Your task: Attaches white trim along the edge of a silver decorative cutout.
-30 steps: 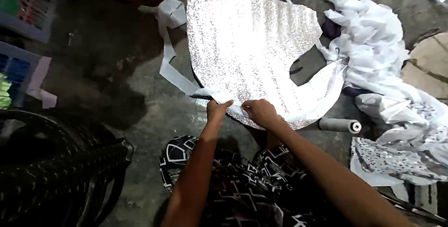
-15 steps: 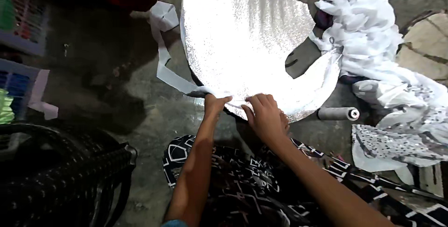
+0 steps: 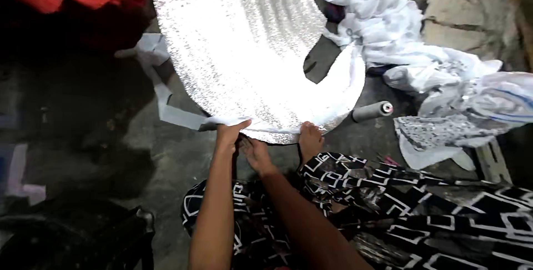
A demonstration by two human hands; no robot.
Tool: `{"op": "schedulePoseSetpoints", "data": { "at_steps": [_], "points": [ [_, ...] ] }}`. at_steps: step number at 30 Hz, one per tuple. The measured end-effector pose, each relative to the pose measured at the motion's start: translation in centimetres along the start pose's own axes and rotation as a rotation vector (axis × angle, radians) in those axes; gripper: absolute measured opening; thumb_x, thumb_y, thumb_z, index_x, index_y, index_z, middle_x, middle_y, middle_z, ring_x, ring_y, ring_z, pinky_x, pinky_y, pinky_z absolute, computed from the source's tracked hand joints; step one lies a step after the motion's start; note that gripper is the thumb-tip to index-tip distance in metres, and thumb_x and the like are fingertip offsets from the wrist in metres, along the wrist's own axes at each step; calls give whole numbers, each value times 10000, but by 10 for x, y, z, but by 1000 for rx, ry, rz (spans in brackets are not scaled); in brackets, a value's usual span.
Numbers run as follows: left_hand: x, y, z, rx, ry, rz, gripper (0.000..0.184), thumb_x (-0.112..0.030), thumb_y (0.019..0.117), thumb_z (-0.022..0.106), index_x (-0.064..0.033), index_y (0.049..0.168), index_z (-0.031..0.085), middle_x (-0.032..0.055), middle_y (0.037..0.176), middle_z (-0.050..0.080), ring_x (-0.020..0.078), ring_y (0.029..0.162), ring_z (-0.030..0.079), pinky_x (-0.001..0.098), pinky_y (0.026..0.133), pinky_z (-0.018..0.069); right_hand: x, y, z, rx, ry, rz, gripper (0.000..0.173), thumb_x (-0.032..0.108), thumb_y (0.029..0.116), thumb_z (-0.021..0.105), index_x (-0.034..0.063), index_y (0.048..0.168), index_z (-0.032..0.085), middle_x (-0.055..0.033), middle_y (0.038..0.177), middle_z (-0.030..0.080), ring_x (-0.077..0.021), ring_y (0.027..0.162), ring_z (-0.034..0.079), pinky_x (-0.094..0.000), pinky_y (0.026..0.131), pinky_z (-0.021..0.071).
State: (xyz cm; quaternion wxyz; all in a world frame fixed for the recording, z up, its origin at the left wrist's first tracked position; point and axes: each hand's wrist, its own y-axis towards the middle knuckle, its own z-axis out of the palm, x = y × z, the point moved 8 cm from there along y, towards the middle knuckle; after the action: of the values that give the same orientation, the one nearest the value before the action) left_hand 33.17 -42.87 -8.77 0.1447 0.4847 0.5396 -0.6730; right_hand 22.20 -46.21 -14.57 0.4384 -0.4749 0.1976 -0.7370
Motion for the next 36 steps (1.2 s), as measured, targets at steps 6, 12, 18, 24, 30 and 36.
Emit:
{"op": "schedulePoseSetpoints", "data": {
  "at_steps": [6,12,18,24,30,36],
  "points": [
    [-4,3,1,8,62,23,664,-49,813,843,27,1384,515,182,1285,626,230,1130,630,435,963,543,21,-7,0,-124,-507,-170,109,0,976,618,-60,1062,648,-89,775,673,-100,587,565,-264,572,492],
    [-10,-7,2,1,63,-28,674,-72,836,834,20,1410,493,198,1309,607,253,1127,621,447,947,537,71,-51,-13,36,-1150,-127,208,141,1009,630,-24,1096,721,-175,1040,717,-250,945,676,-448,896,529],
    [-8,-9,4,-2,3,-44,708,-69,833,835,9,1434,468,205,1312,600,266,1121,621,455,923,549,49,-42,-12,53,-1095,-163,242,117,1018,613,-48,1182,682,-213,1118,700,-279,1011,676,-449,939,532],
    [-13,-12,8,31,-44,-31,684,-58,829,834,18,1413,486,204,1276,622,260,1101,637,442,922,558,22,-21,11,-24,-142,-206,203,19,1009,580,-11,1209,601,-107,1117,638,-165,990,614,-342,876,539],
    [-24,-13,5,7,29,61,756,-22,803,848,73,1436,446,228,1393,565,266,1291,557,443,1100,463,26,-20,5,-133,-614,-329,188,71,975,663,-27,1135,672,-133,1001,681,-180,889,619,-385,803,527],
    [-19,-3,4,33,-4,54,764,-19,809,844,58,1450,436,215,1406,559,253,1293,554,428,1102,457,49,-92,-1,187,-1222,-164,231,132,1016,613,-26,1144,721,-145,1016,759,-218,927,735,-421,900,579]
  ]
}}
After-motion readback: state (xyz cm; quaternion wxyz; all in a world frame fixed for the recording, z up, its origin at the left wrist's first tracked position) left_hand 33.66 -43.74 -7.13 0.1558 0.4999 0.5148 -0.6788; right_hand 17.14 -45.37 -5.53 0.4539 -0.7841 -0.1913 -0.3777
